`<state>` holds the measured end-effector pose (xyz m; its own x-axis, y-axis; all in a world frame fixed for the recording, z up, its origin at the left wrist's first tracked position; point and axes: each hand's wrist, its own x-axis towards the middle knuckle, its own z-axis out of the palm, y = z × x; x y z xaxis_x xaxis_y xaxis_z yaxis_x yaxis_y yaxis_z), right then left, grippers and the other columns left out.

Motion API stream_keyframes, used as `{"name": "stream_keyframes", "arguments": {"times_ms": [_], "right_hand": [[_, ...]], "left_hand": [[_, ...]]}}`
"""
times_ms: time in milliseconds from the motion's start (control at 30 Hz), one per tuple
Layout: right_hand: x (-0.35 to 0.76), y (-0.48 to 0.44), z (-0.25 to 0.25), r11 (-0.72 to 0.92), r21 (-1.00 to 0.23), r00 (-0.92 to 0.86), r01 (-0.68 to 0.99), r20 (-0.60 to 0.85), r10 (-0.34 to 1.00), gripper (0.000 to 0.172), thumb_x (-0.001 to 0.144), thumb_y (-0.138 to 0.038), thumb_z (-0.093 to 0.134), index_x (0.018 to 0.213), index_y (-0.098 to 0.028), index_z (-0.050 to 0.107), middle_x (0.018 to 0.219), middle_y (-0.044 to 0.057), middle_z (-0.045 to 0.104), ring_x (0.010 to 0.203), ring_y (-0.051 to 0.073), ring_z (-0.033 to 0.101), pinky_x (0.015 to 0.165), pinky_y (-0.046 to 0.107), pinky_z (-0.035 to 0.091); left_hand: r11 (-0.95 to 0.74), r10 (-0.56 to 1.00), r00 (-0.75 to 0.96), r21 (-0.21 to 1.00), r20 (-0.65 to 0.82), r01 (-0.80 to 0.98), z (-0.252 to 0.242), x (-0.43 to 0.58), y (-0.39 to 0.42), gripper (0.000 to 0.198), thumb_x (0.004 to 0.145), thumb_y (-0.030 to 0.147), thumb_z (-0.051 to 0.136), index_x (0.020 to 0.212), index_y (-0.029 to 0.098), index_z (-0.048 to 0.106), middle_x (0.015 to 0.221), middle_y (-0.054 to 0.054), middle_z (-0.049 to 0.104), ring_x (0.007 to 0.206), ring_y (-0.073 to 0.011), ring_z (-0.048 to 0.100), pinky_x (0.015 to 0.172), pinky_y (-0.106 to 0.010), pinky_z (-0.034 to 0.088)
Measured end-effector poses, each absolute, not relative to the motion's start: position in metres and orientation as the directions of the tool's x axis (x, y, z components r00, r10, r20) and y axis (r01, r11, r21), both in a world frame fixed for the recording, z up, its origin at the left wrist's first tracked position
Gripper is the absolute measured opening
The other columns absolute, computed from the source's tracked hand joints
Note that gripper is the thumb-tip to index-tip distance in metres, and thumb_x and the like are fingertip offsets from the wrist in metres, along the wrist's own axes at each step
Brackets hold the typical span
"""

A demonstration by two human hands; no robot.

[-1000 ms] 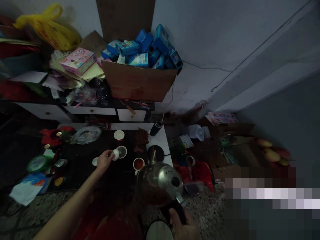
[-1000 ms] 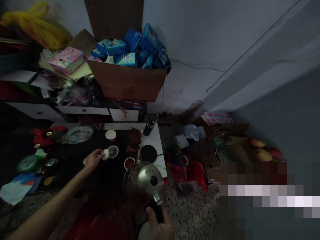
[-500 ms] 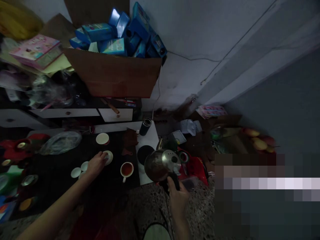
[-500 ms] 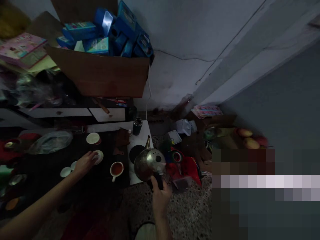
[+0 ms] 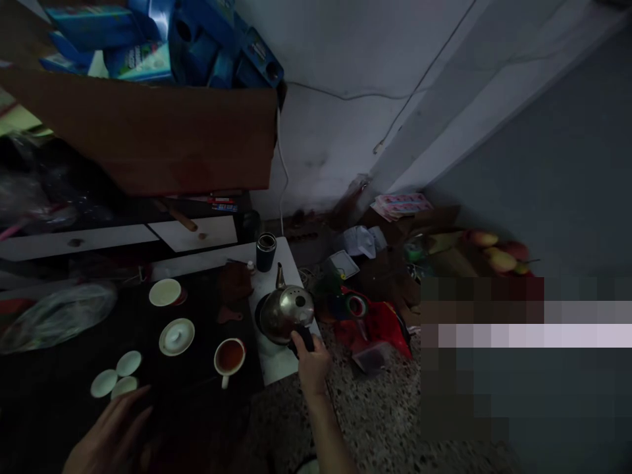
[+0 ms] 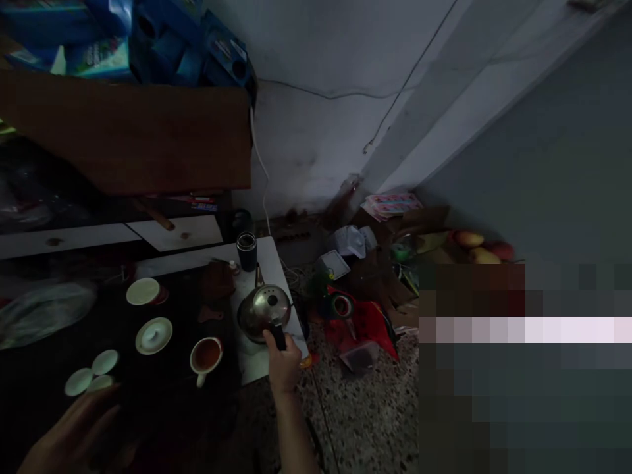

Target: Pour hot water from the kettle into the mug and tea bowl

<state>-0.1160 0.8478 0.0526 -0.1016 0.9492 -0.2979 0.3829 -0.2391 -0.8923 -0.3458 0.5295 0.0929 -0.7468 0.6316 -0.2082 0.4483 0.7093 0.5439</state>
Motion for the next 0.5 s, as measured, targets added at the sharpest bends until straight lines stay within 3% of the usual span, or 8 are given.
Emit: {"name": "stream_keyframes", "arguments": {"times_ms": [167,267,367,500], "right_hand": [[-0.122,0.844,0.05,-0.194,-0.909,-0.144,0.368,-0.262,0.954,0.057,0.067,-0.072,0.064,0.062,-0.015,0.061,0.057,0.005,0.058,0.059,0.019,0.049,0.057,0.028,0.04],[-0.129,0.842,0.052,-0.139,-0.918,-0.153,0.372,-0.208,0.966,0.056,0.067,-0.071,0.065,0.059,-0.016,0.059,0.054,0.003,0.055,0.056,0.017,0.045,0.056,0.028,0.038],[-0.137,0.842,0.054,-0.142,-0.929,-0.152,0.34,-0.204,0.967,0.056,0.066,-0.07,0.064,0.058,-0.015,0.059,0.052,0.002,0.052,0.054,0.015,0.042,0.054,0.027,0.037],[-0.142,0.84,0.05,-0.149,-0.933,-0.16,0.327,-0.21,0.965,0.057,0.064,-0.071,0.065,0.054,-0.016,0.056,0.051,0.0,0.047,0.055,0.013,0.039,0.055,0.026,0.037]], "left_hand": [[0.757,0.529,-0.791,0.593,-0.307,0.276,0.087,-0.323,0.516,0.033,0.074,0.049,0.058,0.106,0.048,0.066,0.112,0.009,0.07,0.106,-0.0266,0.066,0.081,-0.035,0.061],[0.805,0.466,-0.769,0.57,-0.438,0.164,0.087,-0.312,0.515,0.035,0.075,0.055,0.057,0.106,0.043,0.067,0.111,0.007,0.071,0.105,-0.0253,0.067,0.085,-0.033,0.06],[0.838,0.475,-0.711,0.512,-0.518,0.187,0.086,-0.302,0.517,0.041,0.077,0.06,0.054,0.107,0.036,0.067,0.114,0.003,0.071,0.105,-0.0233,0.067,0.086,-0.03,0.058],[0.808,0.552,-0.648,0.528,-0.525,0.261,0.08,-0.29,0.515,0.038,0.082,0.057,0.053,0.109,0.036,0.067,0.115,0.002,0.07,0.105,-0.02,0.066,0.089,-0.027,0.056]]}}
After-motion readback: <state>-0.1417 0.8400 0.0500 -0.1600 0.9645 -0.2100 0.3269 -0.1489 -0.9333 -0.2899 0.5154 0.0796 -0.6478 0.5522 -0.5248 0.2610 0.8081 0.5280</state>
